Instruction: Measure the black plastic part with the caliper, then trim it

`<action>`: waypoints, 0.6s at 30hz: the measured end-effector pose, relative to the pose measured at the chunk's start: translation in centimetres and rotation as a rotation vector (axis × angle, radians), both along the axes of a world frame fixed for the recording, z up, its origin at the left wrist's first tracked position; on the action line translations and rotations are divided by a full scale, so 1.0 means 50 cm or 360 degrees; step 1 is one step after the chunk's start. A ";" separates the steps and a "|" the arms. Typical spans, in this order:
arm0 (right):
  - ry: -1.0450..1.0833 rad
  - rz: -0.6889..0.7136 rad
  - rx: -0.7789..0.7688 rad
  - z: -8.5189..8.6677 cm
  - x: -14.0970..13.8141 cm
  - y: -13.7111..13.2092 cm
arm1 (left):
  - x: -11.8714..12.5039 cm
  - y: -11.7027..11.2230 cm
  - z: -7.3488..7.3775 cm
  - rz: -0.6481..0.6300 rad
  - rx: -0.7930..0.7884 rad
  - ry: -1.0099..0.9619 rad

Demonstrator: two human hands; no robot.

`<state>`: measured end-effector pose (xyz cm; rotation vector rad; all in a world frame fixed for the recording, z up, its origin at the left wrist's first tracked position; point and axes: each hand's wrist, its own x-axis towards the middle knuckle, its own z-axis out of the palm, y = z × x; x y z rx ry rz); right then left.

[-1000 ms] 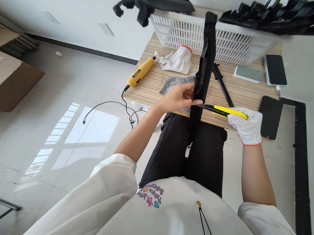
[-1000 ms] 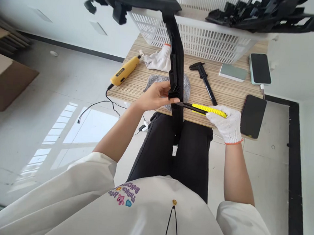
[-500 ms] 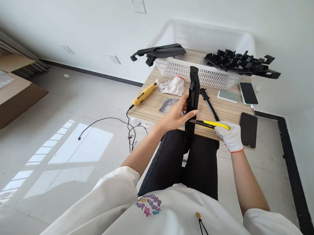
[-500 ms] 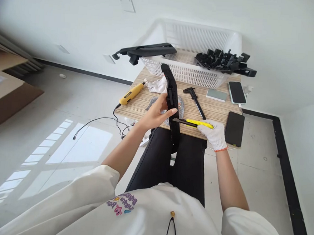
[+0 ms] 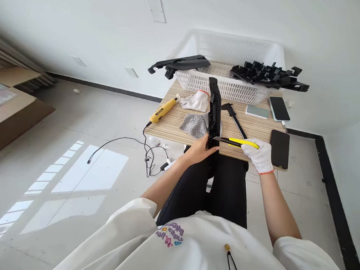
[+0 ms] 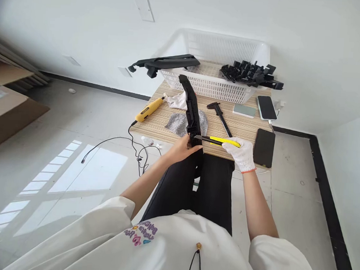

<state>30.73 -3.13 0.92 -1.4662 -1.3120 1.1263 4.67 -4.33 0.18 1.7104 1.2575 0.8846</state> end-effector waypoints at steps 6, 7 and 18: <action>0.0083 -0.0035 -0.0020 -0.005 0.003 -0.002 | 0.002 0.012 -0.011 0.0010 0.0033 -0.0035; 0.0109 -0.0049 -0.0032 -0.006 0.004 -0.001 | 0.002 0.016 -0.011 -0.0004 0.0033 -0.0056; -0.0213 0.0062 -0.0053 0.012 -0.004 0.007 | -0.011 0.125 -0.006 0.0021 0.0072 -0.0283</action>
